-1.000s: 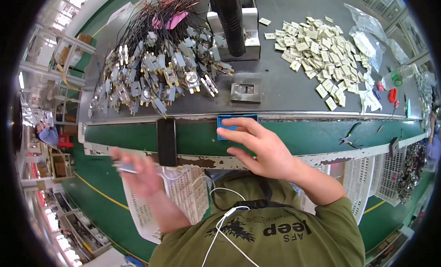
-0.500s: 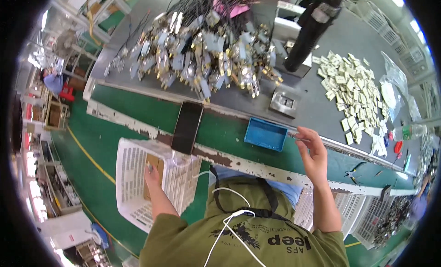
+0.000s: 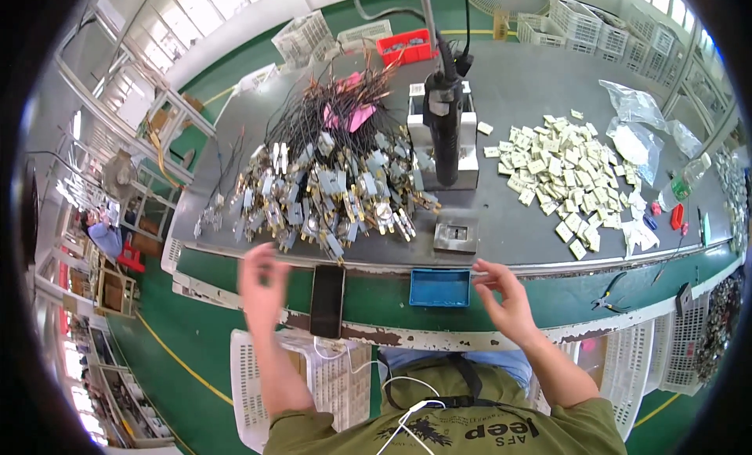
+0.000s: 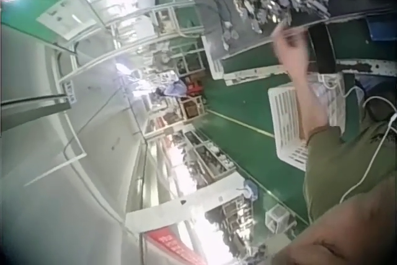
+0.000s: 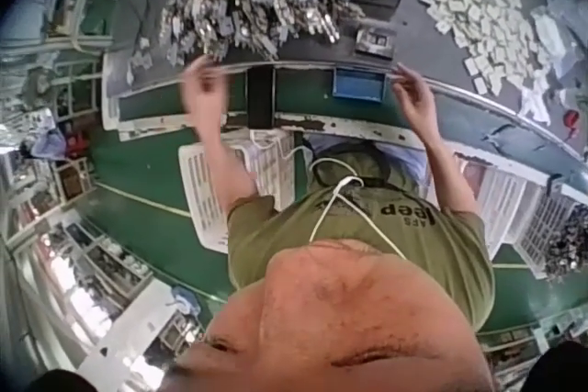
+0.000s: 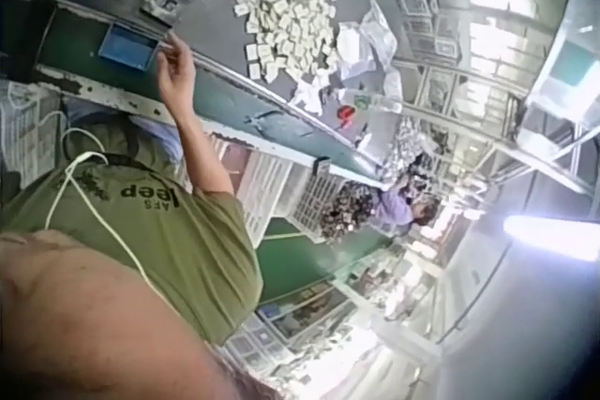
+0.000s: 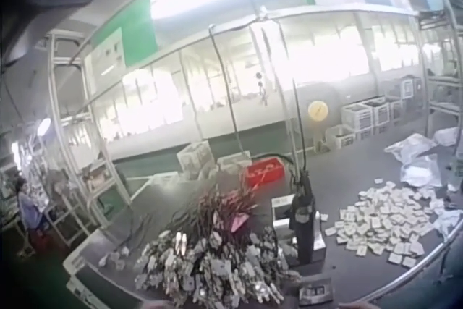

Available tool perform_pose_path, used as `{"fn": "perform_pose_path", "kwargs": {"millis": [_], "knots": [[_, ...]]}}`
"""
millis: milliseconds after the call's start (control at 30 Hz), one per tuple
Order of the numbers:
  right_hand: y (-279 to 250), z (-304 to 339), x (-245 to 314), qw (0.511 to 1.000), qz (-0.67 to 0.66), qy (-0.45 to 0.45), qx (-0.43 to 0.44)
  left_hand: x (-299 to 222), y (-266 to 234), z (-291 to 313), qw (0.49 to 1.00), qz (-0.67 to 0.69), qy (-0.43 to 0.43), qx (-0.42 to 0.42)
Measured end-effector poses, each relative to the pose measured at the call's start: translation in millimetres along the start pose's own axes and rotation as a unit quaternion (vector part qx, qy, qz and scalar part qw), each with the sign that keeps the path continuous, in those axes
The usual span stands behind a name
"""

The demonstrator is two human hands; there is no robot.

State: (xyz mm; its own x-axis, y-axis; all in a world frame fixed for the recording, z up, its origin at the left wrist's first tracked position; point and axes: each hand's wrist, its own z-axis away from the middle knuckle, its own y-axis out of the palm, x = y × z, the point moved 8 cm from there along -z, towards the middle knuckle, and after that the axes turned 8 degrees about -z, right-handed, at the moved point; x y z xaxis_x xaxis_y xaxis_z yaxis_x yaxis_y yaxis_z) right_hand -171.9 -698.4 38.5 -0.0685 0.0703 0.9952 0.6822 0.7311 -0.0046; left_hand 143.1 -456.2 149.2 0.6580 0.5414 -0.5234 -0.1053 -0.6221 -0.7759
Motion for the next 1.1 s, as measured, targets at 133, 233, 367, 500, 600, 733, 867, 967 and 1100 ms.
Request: {"fn": "perform_pose_path", "kwargs": {"millis": [133,233,367,500,600,733,867,967,1100], "knots": [[9,0,12,1.0,-0.016,-0.017,0.013,-58,61,-14,0.98,-0.165,0.038,0.106],[3,9,11,0.999,-0.008,-0.028,0.017,-40,64,-21,0.991,-0.091,0.0,0.101],[-4,18,13,0.999,-0.005,-0.032,0.017,-14,61,-1,0.92,0.338,-0.129,0.15],[-3,17,15,0.999,0.0,-0.026,0.034,-54,69,52,0.696,0.67,-0.196,0.171],[-7,7,13,0.998,0.051,-0.034,0.021,-99,80,80,0.664,0.7,-0.182,0.188],[-6,-6,62,0.98,0.123,-0.153,0.018,-147,56,115,0.697,0.691,-0.01,0.19],[-71,-31,73,0.899,0.365,-0.209,-0.122,-137,78,104,0.786,0.607,0.034,0.11],[-135,-59,29,0.868,0.459,-0.088,-0.167,-136,91,94,0.796,0.592,0.04,0.118],[-155,-85,1,0.819,0.555,-0.063,-0.133,-124,97,90,0.804,0.584,0.022,0.111]]}}
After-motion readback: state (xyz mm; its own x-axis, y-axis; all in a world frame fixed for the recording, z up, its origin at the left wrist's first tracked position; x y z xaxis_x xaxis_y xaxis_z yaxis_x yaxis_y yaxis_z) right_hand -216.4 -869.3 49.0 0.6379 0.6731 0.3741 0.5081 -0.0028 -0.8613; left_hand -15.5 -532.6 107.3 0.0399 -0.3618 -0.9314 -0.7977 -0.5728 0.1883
